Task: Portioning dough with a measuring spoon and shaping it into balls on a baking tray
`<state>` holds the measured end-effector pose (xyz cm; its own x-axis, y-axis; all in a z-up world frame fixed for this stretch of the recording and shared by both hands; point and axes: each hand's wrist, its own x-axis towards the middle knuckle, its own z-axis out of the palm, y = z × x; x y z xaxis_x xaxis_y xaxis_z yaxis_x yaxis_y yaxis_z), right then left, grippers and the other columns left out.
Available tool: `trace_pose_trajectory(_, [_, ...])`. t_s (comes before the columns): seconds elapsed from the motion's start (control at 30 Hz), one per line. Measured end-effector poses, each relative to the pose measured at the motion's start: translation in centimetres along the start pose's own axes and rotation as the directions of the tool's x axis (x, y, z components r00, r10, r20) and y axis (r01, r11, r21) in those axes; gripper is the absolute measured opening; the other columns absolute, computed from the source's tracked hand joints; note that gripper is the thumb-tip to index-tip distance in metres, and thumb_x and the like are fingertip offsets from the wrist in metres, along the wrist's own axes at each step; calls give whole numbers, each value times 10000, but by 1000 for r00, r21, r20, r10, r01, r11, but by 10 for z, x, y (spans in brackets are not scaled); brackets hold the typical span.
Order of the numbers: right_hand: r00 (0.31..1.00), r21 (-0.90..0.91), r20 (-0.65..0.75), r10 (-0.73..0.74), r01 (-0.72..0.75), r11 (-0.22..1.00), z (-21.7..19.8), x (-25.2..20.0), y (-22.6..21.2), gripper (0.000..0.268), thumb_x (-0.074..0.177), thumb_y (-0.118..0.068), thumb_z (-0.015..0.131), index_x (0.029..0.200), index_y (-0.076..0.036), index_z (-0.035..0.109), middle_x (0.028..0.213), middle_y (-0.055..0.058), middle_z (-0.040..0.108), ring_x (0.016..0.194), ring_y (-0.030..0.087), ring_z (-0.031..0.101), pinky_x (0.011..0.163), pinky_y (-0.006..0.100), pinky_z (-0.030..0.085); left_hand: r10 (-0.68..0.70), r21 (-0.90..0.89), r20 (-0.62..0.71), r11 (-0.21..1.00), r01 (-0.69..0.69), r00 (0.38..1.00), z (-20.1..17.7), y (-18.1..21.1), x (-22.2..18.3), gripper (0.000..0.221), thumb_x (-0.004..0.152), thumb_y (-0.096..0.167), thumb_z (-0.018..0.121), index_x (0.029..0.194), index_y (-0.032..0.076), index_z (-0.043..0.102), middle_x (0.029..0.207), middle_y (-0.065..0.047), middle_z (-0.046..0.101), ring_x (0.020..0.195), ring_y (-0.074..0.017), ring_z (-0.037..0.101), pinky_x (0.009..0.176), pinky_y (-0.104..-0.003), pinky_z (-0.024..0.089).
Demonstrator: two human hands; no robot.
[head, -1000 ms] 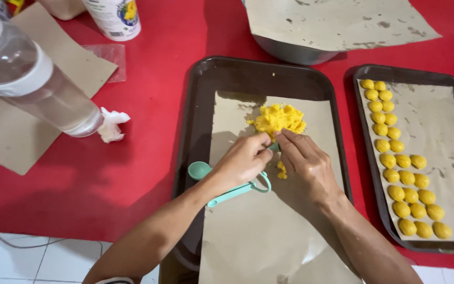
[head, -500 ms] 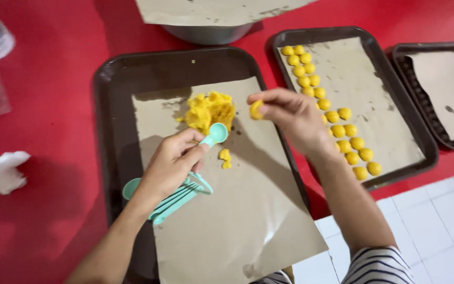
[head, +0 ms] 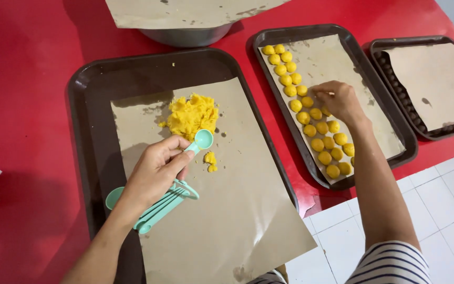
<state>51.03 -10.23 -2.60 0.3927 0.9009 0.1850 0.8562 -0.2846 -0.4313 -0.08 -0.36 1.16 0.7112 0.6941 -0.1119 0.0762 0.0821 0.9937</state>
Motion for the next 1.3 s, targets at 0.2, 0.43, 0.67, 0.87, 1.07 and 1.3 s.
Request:
trace_pose_trajectory(0.2, [997,-107,-48,-60,55,993,11,7,30,244,896,-65,807,1112,-179,811,999,93,766,940,303,733,822,365,607,41,-18,-10,999,-41,999,1,0,-1,89,949,89,599,965,64,682,487,-67,541,460,-108,432,409,-229,368])
trace_pose_trajectory(0.43, [997,-129,24,-77,80,988,9,4,2,229,914,-81,718,1122,-78,815,1032,130,775,861,205,724,788,334,543,-16,129,-36,991,20,999,-1,13,-5,147,966,181,589,838,108,581,592,-17,536,539,-94,446,543,-275,387])
trace_pose_trajectory(0.67, [876,-99,-232,-422,411,906,32,-30,-162,332,937,54,758,1265,3,754,1124,211,727,1010,366,703,836,430,602,54,105,-59,993,-47,997,-3,-5,3,93,948,154,596,885,92,627,566,-27,573,513,-115,470,511,-279,391])
trace_pose_trajectory(0.87, [904,293,-91,-418,425,857,111,-63,-258,641,765,-84,886,1340,41,632,1269,286,637,1036,460,684,846,470,619,216,13,-101,976,-215,971,-5,-17,7,87,937,135,626,954,71,683,542,-38,597,505,-120,525,501,-249,429])
trace_pose_trajectory(1.07, [887,210,-209,-413,453,867,133,-61,-248,381,803,-49,873,1159,-28,739,1071,98,682,912,286,732,795,299,644,204,86,-107,977,-196,973,-5,-9,3,84,921,160,622,908,105,685,525,-26,600,502,-134,549,509,-278,452])
trace_pose_trajectory(1.3, [885,10,-149,-441,447,894,129,-64,-241,217,859,-79,799,1063,-135,751,929,-2,701,834,210,746,720,332,641,171,110,-104,981,-159,980,-5,-16,8,100,915,174,615,891,105,683,514,-21,594,517,-139,578,536,-281,476])
